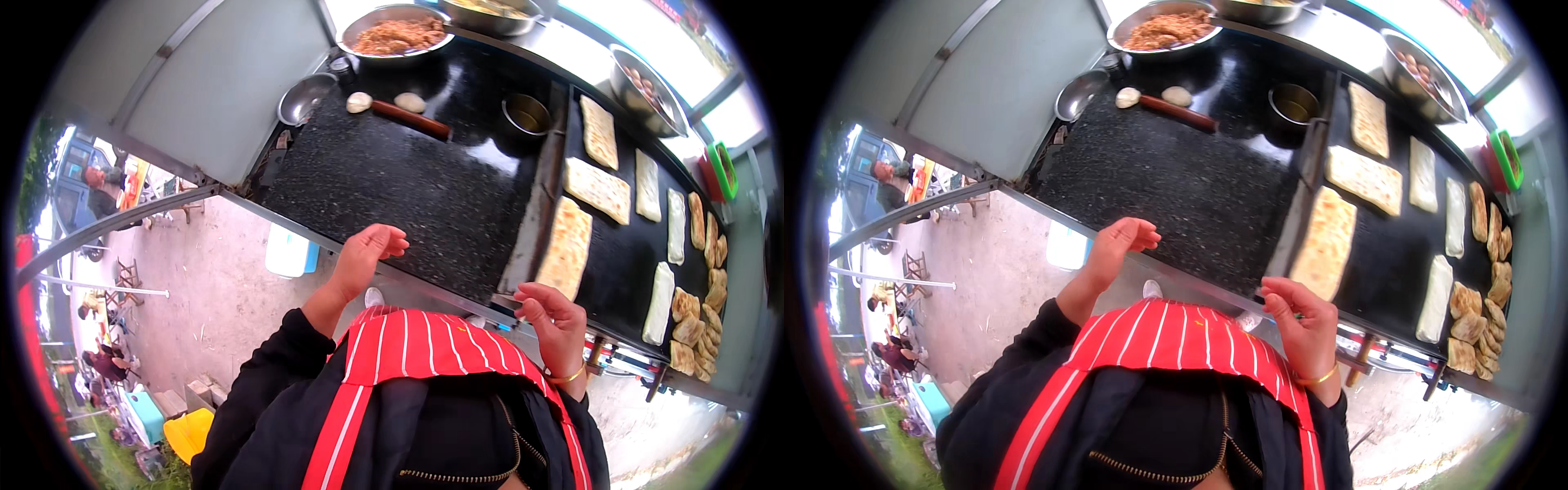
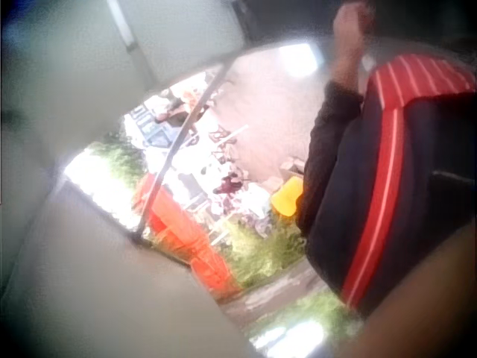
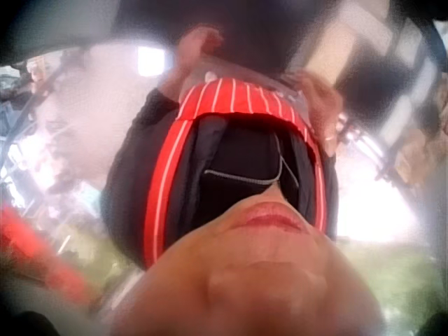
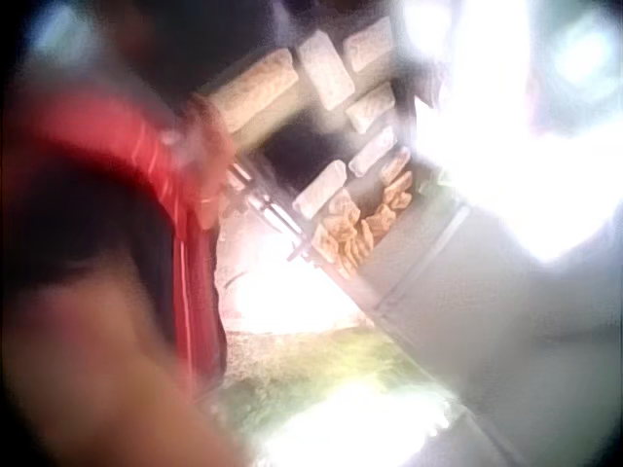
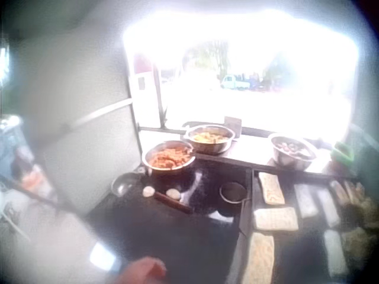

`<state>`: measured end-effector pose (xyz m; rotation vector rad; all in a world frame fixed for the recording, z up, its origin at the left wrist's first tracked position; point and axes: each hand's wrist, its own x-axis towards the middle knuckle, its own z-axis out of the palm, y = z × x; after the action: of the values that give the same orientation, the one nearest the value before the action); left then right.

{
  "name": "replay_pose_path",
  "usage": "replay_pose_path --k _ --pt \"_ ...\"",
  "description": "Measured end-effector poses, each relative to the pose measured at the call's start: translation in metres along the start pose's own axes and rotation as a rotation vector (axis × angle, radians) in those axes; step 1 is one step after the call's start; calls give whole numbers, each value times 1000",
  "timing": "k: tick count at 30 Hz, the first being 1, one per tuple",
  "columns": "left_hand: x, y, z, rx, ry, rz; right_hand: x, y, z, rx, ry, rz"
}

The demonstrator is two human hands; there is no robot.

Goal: The person prepares stuffed flatbreads at an outdoor food stall. They roll out dough balls into flat circles, spread a meat filling onto the dough, fold the dough over the filling, and place the parcels onto a hot griddle. The person also flips the cooking flatbreads and hands a finished item to a customer.

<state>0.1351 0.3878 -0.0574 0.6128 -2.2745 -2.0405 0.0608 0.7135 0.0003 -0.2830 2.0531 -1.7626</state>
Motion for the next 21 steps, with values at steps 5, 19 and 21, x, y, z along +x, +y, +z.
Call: replay_pose_path --k 5,19,21 --pt "-6 -30 -99 85 12 51 54 -2 95 -310 -29 -130" --pt "27 -37 -221 46 207 -40 457 70 183 -176 151 224" --pt "31 -18 -224 124 205 -104 516 92 197 -317 219 235"
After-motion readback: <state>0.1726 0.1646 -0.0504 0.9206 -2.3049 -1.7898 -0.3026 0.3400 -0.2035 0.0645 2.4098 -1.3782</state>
